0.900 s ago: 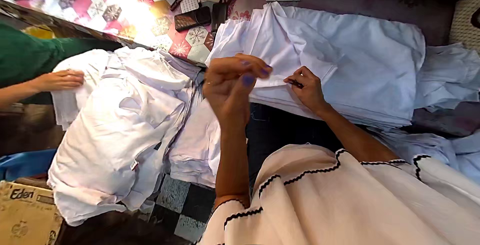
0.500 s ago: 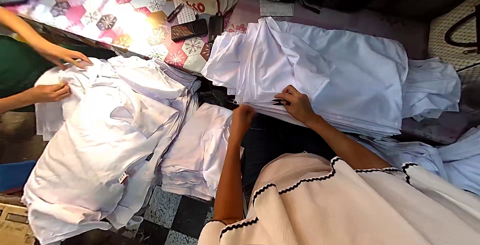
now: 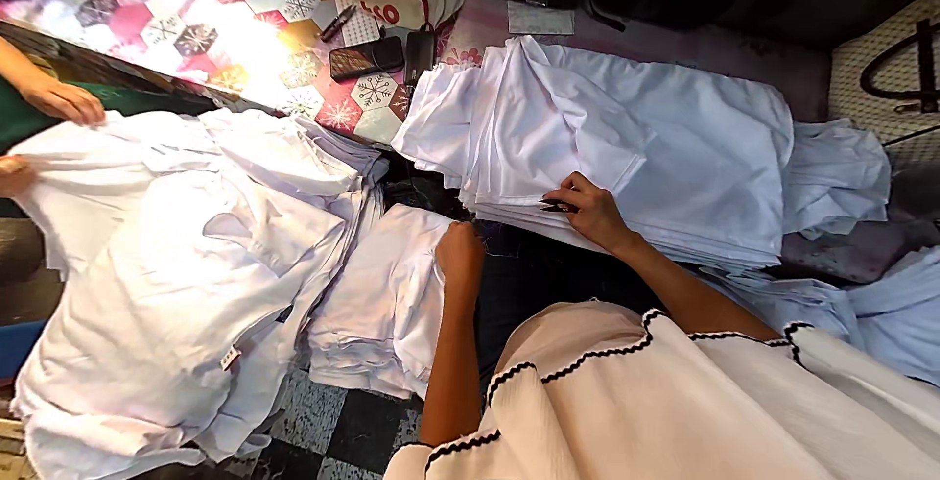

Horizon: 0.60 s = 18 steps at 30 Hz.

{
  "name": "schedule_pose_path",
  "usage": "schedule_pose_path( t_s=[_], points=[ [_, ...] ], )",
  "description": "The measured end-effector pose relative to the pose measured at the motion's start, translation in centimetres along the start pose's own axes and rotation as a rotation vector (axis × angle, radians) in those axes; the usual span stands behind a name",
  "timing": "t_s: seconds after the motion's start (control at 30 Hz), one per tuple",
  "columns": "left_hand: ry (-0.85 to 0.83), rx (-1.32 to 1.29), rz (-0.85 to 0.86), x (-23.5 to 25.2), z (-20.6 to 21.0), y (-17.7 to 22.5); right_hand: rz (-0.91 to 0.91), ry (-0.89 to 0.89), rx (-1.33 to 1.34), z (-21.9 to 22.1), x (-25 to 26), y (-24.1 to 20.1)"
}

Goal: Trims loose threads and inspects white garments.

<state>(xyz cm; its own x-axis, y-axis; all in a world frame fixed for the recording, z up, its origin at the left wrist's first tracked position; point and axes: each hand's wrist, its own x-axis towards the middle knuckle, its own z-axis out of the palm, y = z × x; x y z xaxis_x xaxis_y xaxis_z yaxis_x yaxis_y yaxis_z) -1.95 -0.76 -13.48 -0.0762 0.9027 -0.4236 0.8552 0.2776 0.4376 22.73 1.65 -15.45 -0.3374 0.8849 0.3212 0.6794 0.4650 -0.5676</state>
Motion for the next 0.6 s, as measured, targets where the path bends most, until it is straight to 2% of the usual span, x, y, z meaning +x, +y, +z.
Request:
schedule_pose_path(
  t_s=[0.07,0.13,0.23,0.3,0.4,0.47,0.5,0.6],
  points=[
    [0.171,-0.073,0.106,-0.8,0.3,1.4,-0.005,-0.01,0.01,0.5,0.2,-0.1],
    [0.375,-0.185,0.333,0.7,2.8,2.6,-0.012,-0.014,0.029,1.3,0.5,-0.3],
    [0.496,-0.246,0.553,4.7,7.5,1.5,-0.005,-0.038,-0.003,1.6,0.3,-0.5],
    [0.419,-0.229,0.51,5.0,7.4,-0.6,0.019,-0.064,-0.041,1.2,-0.1,-0.1],
    [0.123,-0.048,0.117,2.7,4.0,-4.4,0.047,-0.04,-0.06,0.8,-1.4,0.5],
    [-0.006,0.05,-0.12,1.0,1.6,-4.9,0.042,-0.009,-0.065,1.0,-1.5,0.6],
    [0.054,0.028,-0.092,0.4,1.2,-4.4,0.033,0.008,-0.066,1.2,-1.4,0.6],
    [0.464,-0.122,0.367,0.7,4.0,-1.3,-0.006,0.044,-0.033,2.0,-1.1,0.3]
  ],
)
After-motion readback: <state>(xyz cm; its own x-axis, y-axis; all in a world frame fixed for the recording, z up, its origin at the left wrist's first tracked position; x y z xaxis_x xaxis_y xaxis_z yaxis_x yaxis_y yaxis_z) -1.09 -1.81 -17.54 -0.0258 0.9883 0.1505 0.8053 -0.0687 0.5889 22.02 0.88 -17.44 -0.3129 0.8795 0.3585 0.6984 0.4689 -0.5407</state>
